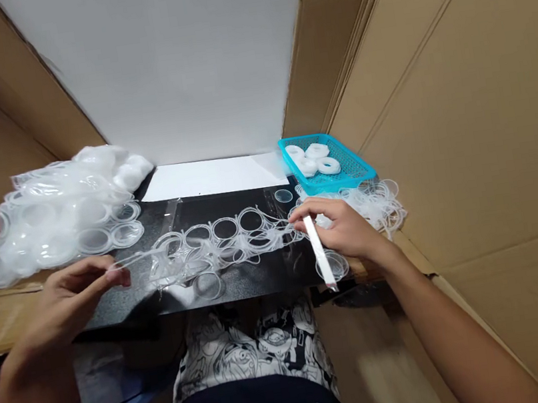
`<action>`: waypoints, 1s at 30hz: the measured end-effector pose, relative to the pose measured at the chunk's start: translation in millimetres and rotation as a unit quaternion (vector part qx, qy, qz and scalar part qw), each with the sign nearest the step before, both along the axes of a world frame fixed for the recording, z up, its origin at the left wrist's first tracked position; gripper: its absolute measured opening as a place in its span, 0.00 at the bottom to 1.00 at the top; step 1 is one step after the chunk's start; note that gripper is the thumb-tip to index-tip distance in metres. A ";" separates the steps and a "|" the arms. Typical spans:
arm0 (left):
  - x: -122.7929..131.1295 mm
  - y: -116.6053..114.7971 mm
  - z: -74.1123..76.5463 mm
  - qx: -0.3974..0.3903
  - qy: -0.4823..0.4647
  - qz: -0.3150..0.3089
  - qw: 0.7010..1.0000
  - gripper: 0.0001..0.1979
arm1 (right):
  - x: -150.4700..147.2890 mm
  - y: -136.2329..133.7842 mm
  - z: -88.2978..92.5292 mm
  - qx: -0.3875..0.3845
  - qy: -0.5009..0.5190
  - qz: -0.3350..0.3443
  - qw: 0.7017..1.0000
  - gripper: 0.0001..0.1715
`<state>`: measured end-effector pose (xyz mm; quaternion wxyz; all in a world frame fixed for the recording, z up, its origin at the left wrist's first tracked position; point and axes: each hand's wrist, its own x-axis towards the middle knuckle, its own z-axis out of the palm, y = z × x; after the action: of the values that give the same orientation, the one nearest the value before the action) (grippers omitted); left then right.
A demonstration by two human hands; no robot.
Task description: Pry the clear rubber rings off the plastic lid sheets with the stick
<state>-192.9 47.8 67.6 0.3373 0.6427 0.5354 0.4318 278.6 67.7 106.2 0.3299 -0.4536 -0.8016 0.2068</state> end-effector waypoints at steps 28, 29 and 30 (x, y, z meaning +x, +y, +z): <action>22.5 92.3 -40.0 -0.133 0.240 0.044 0.961 0.18 | -55.3 97.4 -1.4 -0.160 -0.189 0.000 0.969 0.13; 21.5 91.7 -41.8 -0.132 0.229 0.048 0.963 0.18 | -74.5 97.4 7.0 -0.186 -0.164 0.032 0.968 0.14; 20.6 91.3 -44.0 -0.132 0.218 0.051 0.966 0.18 | -98.0 97.8 13.1 -0.215 -0.135 0.066 0.965 0.13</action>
<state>-172.3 139.1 23.7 0.2716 0.6427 0.6805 0.2239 180.5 165.5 119.3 0.0991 -0.4838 -0.8035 0.3323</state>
